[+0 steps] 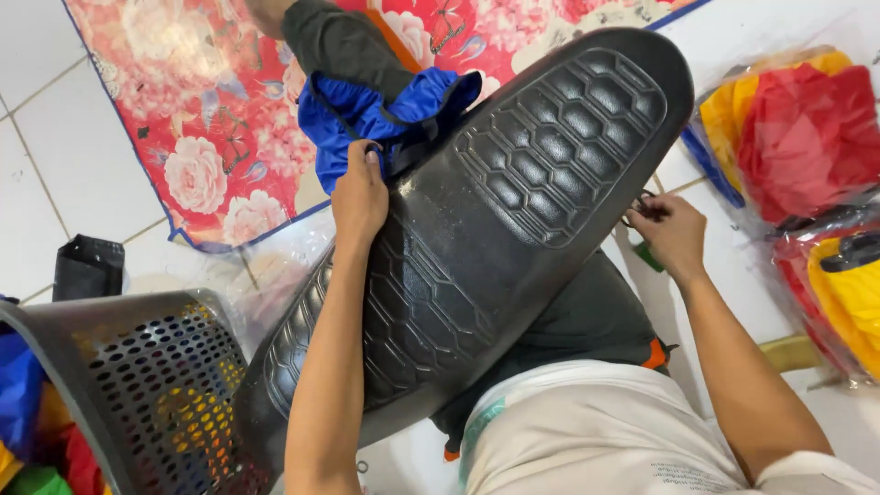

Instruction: Trimming excess fabric and elastic from a blue motorcycle seat cover using scissors.

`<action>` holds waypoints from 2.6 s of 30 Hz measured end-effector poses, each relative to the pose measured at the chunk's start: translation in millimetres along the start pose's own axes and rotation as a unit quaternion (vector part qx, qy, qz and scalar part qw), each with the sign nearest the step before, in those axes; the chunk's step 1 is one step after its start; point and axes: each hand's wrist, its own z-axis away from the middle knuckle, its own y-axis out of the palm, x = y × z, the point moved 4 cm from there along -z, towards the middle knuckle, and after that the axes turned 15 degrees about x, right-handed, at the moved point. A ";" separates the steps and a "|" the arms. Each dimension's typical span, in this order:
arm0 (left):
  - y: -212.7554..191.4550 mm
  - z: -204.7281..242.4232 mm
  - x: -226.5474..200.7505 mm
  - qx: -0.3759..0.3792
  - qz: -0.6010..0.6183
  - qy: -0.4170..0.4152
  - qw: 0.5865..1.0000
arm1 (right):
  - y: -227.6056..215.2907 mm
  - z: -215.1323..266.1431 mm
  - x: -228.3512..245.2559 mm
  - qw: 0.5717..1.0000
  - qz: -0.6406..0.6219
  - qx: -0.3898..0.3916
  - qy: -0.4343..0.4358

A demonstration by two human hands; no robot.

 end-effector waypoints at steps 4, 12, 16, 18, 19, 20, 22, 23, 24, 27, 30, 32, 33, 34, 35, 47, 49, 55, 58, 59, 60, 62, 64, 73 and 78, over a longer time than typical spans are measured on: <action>11.6 10.9 -37.5 0.024 -0.016 0.064 0.997 | -11.0 49.2 -54.8 0.836 -0.542 -0.055 0.065; 32.3 12.1 -95.6 0.034 0.028 0.160 0.986 | -125.6 65.7 12.7 0.773 -0.577 -0.255 -0.062; 26.0 17.4 -89.6 0.045 0.142 0.169 0.974 | -118.3 72.8 15.4 0.842 -0.473 -0.259 0.028; 24.2 17.3 -90.0 0.033 0.187 0.187 0.964 | -124.0 70.5 21.0 0.879 -0.395 -0.265 0.036; 23.3 15.6 -89.4 0.003 0.200 0.219 0.955 | -133.6 73.5 38.5 0.912 -0.284 -0.286 -0.079; 22.6 13.9 -88.9 -0.027 0.212 0.251 0.944 | -140.0 78.1 56.9 0.919 -0.165 -0.300 -0.193; 22.4 10.9 -89.8 -0.034 0.230 0.250 0.940 | -145.0 73.1 99.7 0.915 -0.165 -0.286 -0.232; 24.2 11.7 -87.9 -0.035 0.247 0.243 0.937 | -147.0 73.2 121.8 0.912 -0.164 -0.268 -0.264; 23.9 12.6 -88.3 -0.038 0.251 0.240 0.937 | -142.8 63.3 139.2 0.913 -0.161 -0.263 -0.267; 20.9 9.2 -92.7 -0.045 0.287 0.256 0.922 | -122.8 24.1 203.8 0.859 -0.414 -0.068 -0.294; 12.4 5.7 -89.8 -0.060 0.285 0.263 0.920 | -99.7 -9.9 299.6 0.844 -0.423 0.147 -0.295; -1.7 6.8 -85.3 -0.073 0.295 0.278 0.911 | -82.1 -34.9 351.0 0.853 -0.352 0.230 -0.309; -10.0 3.5 -79.5 -0.079 0.299 0.275 0.910 | -74.1 -51.0 360.3 0.852 -0.348 0.237 -0.311; -17.9 -0.2 -74.1 -0.074 0.312 0.280 0.905 | -66.3 -65.7 372.0 0.852 -0.313 0.240 -0.345; -26.6 -3.4 -67.0 -0.070 0.324 0.285 0.899 | -56.5 -79.9 384.9 0.849 -0.277 0.244 -0.379; -64.3 -12.7 -34.9 -0.044 0.484 0.229 0.844 | -27.2 -72.5 392.7 0.919 -0.046 0.148 -0.363; -62.8 -15.9 -29.9 -0.042 0.490 0.221 0.842 | -31.2 -70.8 397.9 0.923 -0.011 0.131 -0.362; -66.1 -12.2 -34.4 -0.026 0.507 0.193 0.840 | -32.0 -74.9 392.7 0.934 0.031 0.164 -0.316; -64.3 -10.0 -38.6 -0.015 0.506 0.196 0.840 | -28.9 -75.4 389.2 0.938 0.015 0.196 -0.287; -62.4 -9.2 -39.1 -0.015 0.508 0.198 0.838 | -28.0 -74.3 387.6 0.938 0.004 0.206 -0.280; -61.6 -8.0 -40.6 -0.013 0.509 0.199 0.837 | -28.0 -73.3 386.9 0.939 0.005 0.204 -0.278; -62.9 -5.7 -43.1 -0.022 0.511 0.202 0.835 | -27.9 -72.4 386.9 0.940 0.000 0.203 -0.273; -59.5 -5.3 -42.2 -0.030 0.513 0.201 0.834 | -27.8 -70.7 387.4 0.939 0.009 0.200 -0.281; -58.6 -3.6 -40.2 -0.061 0.493 0.221 0.839 | -28.0 -67.4 388.9 0.939 0.010 0.189 -0.287; -64.2 -0.8 -43.4 -0.076 0.452 0.227 0.859 | -27.2 -69.1 386.0 0.939 0.006 0.187 -0.288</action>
